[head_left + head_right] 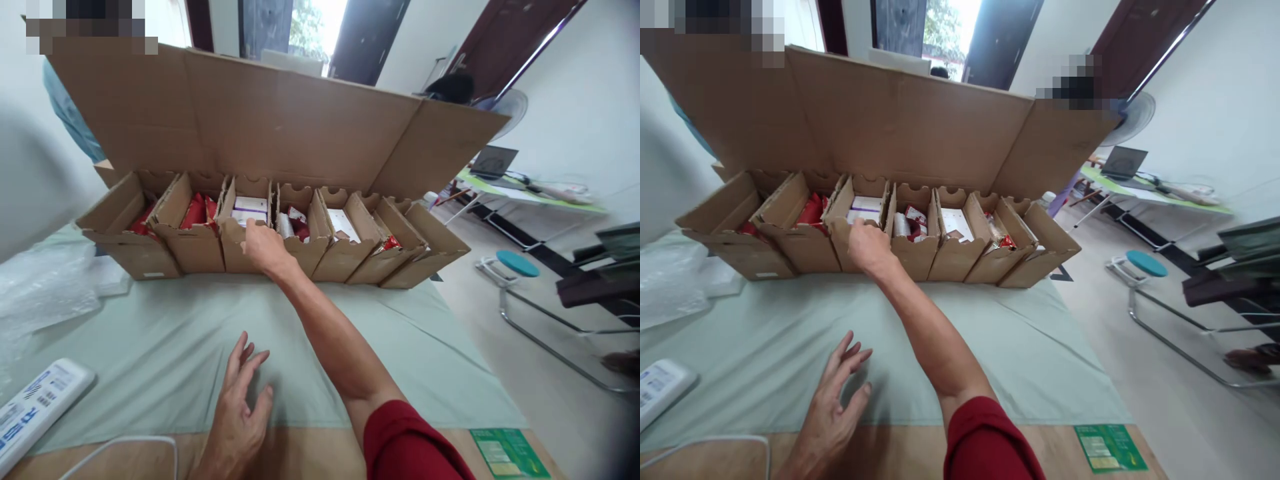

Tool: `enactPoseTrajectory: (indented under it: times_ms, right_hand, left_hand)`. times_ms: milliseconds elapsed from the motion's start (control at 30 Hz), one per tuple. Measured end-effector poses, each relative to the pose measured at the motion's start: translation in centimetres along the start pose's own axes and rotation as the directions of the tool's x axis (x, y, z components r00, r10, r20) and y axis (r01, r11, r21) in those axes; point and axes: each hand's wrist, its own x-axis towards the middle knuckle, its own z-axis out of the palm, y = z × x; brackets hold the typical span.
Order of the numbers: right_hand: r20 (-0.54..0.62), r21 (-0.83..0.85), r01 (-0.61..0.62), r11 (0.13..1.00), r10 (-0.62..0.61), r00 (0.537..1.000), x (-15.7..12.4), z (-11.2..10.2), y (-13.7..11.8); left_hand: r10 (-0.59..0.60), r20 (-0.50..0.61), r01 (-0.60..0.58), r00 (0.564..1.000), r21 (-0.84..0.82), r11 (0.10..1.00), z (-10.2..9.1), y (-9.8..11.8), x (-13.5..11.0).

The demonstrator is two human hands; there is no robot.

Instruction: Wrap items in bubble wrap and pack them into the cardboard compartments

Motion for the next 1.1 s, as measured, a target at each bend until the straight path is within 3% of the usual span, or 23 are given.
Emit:
enactPoseTrajectory:
  times_ms: [167,233,333,400,500,600,733,800,933,1100]
  right_hand:
    - [-0.024,-0.101,-0.049,0.994,0.047,0.999,-1.2,0.1,-0.6]
    - [-0.015,-0.103,-0.067,0.992,0.066,0.998,-3.7,0.3,-1.1]
    - [-0.004,-0.057,-0.038,0.998,0.038,0.999,-9.6,1.0,-1.1]
    - [-0.009,0.020,0.027,0.999,-0.027,1.000,-14.4,1.3,0.3]
    - [-0.104,0.258,0.148,0.955,-0.125,0.987,-20.7,0.9,4.5]
    - [-0.205,0.416,0.162,0.895,-0.081,0.975,-24.1,-0.1,9.4]
    - [-0.398,0.546,0.072,0.835,0.183,0.899,-25.7,0.4,13.9]
    - [-0.400,0.610,0.074,0.789,0.226,0.888,-26.4,1.9,14.7]
    - [-0.236,0.685,0.030,0.728,0.182,0.954,-27.6,5.9,13.1]
    - [-0.211,0.740,-0.012,0.673,0.249,0.945,-25.7,8.4,11.3]
  left_hand:
    - [-0.042,-0.001,0.042,0.999,-0.032,0.999,-2.3,-2.5,-1.2]
    - [-0.047,-0.058,0.044,0.997,-0.067,0.997,-2.8,-3.1,-1.8]
    - [-0.078,-0.235,0.048,0.969,-0.132,0.990,-3.5,-3.4,-2.7]
    - [-0.121,-0.324,0.068,0.938,-0.170,0.983,-4.1,-3.4,-3.0]
    - [-0.146,-0.393,0.067,0.908,-0.208,0.976,-4.9,-2.9,-2.9]
    - [-0.121,-0.434,0.030,0.893,-0.211,0.977,-5.0,-1.7,-2.1]
    - [-0.067,-0.415,-0.025,0.907,-0.212,0.977,-3.7,0.5,-0.6]
    - [-0.044,-0.407,-0.044,0.912,-0.204,0.978,-3.1,1.2,-0.1]
    - [-0.109,-0.363,0.027,0.925,-0.224,0.974,-2.9,1.3,0.2]
    - [-0.147,-0.327,0.055,0.934,-0.276,0.960,-2.3,1.7,1.2]
